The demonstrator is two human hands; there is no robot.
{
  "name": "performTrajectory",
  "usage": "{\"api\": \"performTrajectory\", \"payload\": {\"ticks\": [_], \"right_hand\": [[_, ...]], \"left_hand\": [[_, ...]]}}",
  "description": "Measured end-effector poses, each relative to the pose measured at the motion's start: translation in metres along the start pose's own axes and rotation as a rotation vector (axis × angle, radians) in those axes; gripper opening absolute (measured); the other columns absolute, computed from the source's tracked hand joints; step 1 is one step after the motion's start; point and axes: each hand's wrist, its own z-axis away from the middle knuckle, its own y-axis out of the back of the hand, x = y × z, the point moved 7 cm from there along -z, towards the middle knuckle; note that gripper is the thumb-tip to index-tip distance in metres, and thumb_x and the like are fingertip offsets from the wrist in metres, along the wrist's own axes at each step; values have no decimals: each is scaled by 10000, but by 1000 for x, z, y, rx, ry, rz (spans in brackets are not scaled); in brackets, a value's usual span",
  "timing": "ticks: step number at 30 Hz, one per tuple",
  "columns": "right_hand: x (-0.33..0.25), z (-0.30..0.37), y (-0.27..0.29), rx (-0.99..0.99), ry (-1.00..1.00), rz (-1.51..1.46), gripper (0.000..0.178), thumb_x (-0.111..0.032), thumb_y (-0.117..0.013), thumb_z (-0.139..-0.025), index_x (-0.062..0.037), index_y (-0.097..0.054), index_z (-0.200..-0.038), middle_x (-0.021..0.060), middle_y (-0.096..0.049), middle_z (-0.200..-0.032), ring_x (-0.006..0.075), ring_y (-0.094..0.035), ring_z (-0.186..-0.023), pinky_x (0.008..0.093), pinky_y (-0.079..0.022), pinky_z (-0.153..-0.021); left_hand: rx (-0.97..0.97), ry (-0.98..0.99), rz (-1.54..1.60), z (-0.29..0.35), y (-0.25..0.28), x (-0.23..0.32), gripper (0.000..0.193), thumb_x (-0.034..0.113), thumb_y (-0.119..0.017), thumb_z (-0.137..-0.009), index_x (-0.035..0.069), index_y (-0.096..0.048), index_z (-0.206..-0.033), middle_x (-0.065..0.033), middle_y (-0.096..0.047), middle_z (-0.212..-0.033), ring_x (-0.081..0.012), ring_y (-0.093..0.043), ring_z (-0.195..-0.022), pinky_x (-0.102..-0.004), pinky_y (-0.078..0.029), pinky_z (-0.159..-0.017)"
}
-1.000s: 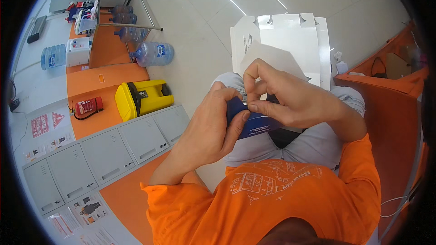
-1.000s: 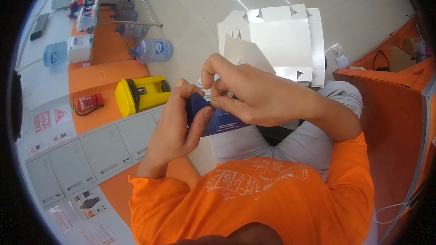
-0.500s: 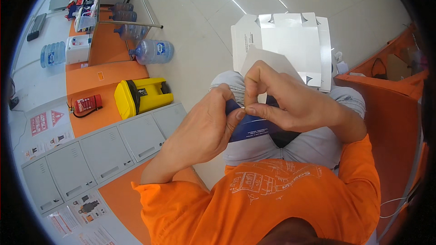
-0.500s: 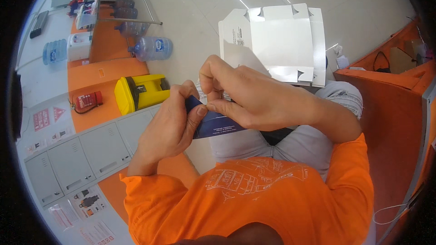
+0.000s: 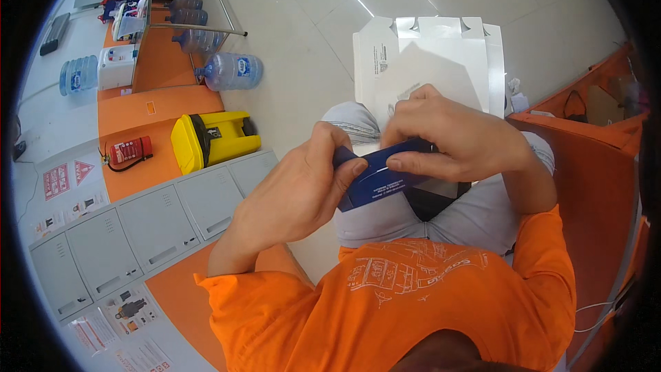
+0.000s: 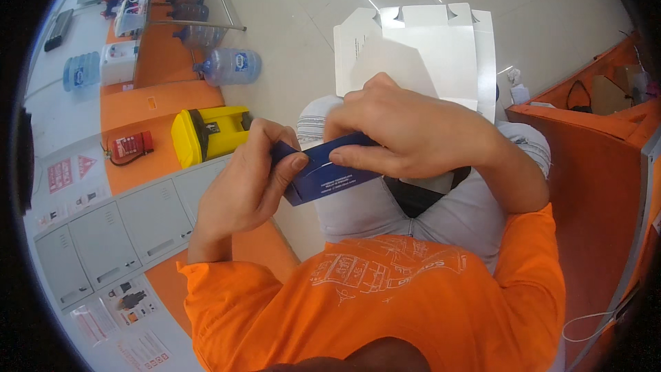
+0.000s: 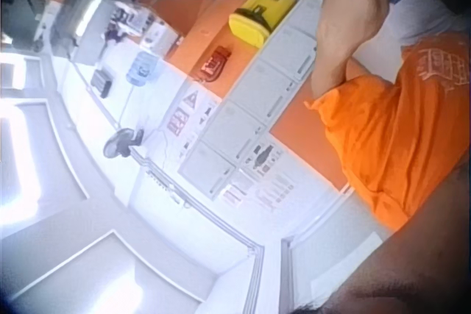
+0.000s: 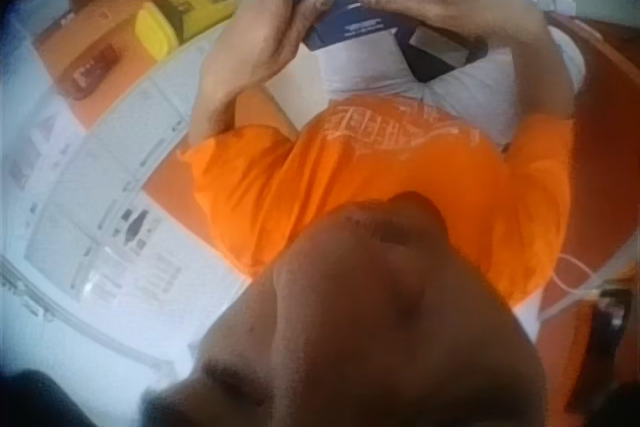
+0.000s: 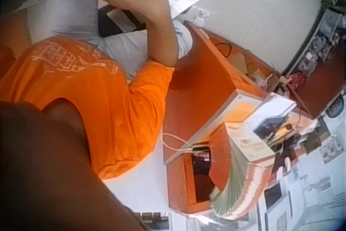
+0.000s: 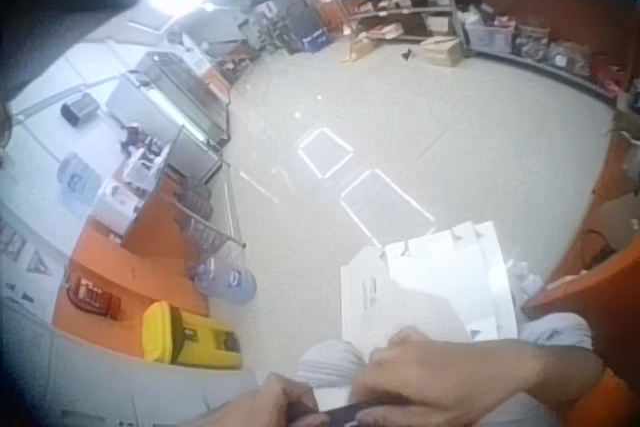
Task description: The person folds paper food containers by hand, moves a stack of folded boxes to a desk, and folds flat cardboard food boxes into assembled boxes.
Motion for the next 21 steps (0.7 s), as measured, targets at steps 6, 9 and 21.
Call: {"api": "performTrajectory", "payload": {"ticks": [6, 9, 21], "right_hand": [[-2, -3, -7, -62, -143, -38, 155, -192, -649, -985, -47, -697, -955, 141, -670, -883, 330, -590, -872, 416, -364, -1001], [-3, -3, -14, 10, -70, -44, 111, -186, -706, -967, -77, -724, -972, 53, -638, -852, 241, -541, -815, 374, -349, -966], [-1, 0, 6, 85, -128, -23, 100, -181, -739, -939, -83, -721, -939, 38, -610, -855, 214, -538, -851, 375, -331, -950]], "left_hand": [[70, -174, -172, 0, -2, 6, 248, 140, -629, -1035, 21, -428, -1119, -168, -607, -910, -331, -635, -774, -401, -507, -699], [40, -223, -219, 0, -7, 9, 248, 131, -630, -1031, 18, -432, -1129, -167, -604, -914, -333, -628, -781, -411, -504, -711], [166, -147, -9, -4, 23, 10, 132, 125, -574, -1052, -4, -601, -1046, -119, -621, -807, -237, -613, -711, -342, -473, -647]]}}
